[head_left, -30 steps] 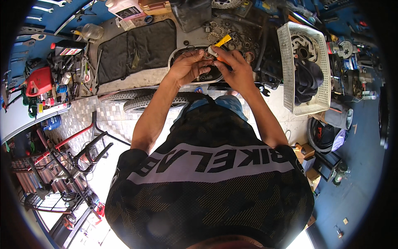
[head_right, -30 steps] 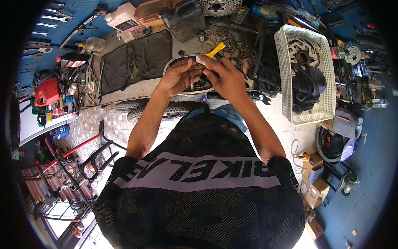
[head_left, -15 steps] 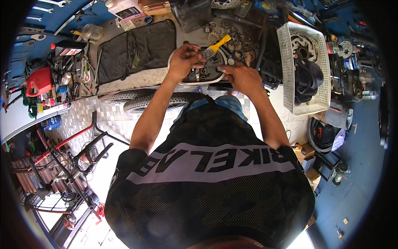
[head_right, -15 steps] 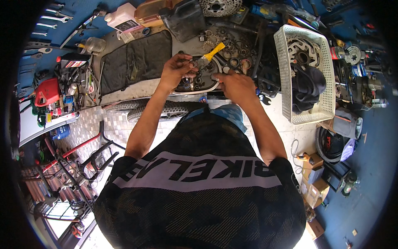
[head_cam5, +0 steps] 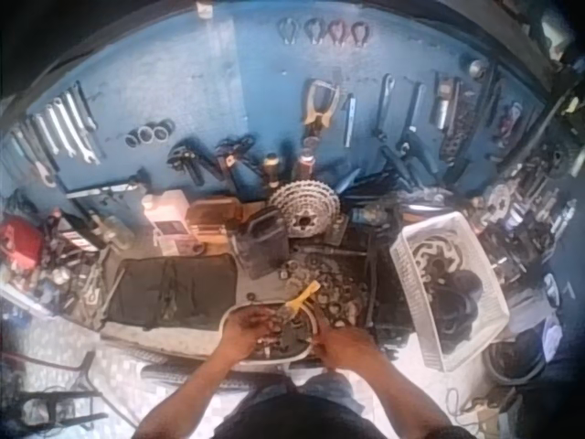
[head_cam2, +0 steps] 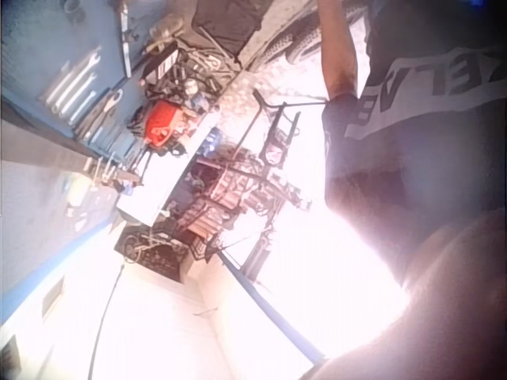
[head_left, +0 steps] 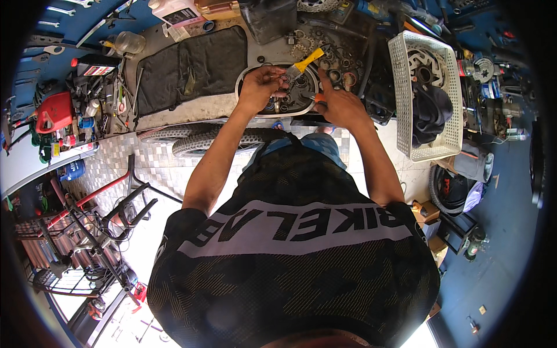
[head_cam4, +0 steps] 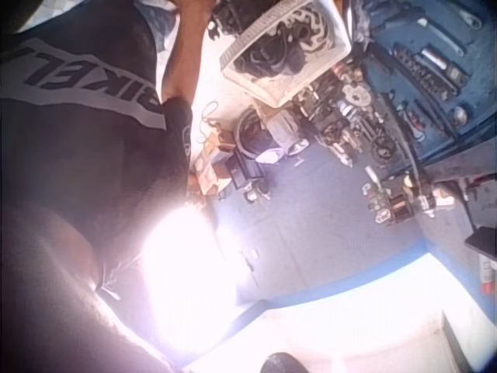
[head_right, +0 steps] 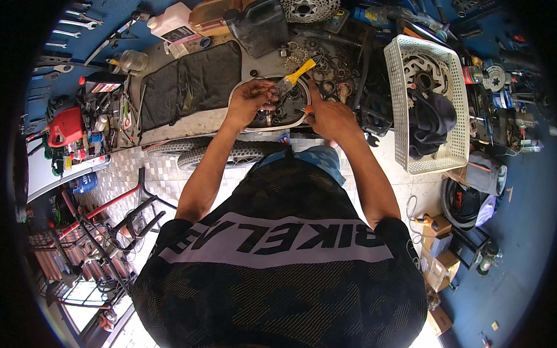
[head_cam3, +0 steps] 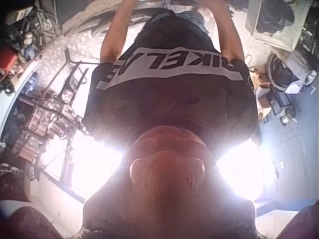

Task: The person uses a yellow-handled brush to scrub small mechanical parts in a metal tray. They repeatedly pick up parts, scrub them, and place them back in the tray.

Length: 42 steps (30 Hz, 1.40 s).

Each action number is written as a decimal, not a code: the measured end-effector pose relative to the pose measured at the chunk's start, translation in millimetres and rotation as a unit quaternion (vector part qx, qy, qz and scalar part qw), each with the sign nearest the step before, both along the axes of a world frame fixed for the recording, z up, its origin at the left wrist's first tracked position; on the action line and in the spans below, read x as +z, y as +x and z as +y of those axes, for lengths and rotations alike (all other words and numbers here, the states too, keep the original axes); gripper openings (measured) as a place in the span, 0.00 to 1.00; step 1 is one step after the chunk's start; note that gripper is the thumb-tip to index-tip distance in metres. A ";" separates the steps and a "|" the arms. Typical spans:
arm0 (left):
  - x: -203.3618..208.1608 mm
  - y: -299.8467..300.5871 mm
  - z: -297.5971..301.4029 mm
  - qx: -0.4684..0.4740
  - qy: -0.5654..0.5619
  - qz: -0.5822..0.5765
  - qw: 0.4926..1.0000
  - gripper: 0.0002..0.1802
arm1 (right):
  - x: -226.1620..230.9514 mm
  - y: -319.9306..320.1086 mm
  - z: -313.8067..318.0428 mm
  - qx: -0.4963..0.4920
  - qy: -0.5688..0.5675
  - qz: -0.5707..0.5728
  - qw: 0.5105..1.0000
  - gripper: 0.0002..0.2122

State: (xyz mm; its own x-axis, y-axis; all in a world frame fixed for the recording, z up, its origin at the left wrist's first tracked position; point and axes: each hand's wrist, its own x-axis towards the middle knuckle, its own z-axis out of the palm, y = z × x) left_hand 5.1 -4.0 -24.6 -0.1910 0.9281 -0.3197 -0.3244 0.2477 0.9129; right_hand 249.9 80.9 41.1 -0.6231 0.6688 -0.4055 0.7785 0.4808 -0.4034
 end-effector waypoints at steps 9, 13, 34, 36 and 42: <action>4.6 2.9 -0.2 -0.008 -0.004 0.006 1.000 0.16 | 20.4 -12.2 -0.6 -0.004 -0.002 0.197 0.980 0.18; 2.8 3.5 0.0 -0.010 0.013 -0.005 1.000 0.17 | 20.2 -20.3 -0.8 -0.012 -0.002 0.195 0.981 0.19; 9.1 8.7 0.1 -0.027 0.033 0.129 0.991 0.12 | 10.2 -27.4 7.8 -0.013 -0.042 0.181 0.983 0.19; 10.5 7.6 1.2 -0.032 0.019 0.113 0.993 0.13 | 16.5 -29.5 2.4 -0.018 -0.019 0.157 0.987 0.19; 18.4 6.3 4.9 -0.021 0.007 0.063 0.998 0.14 | 17.9 -35.5 -8.7 -0.034 0.041 0.129 0.990 0.17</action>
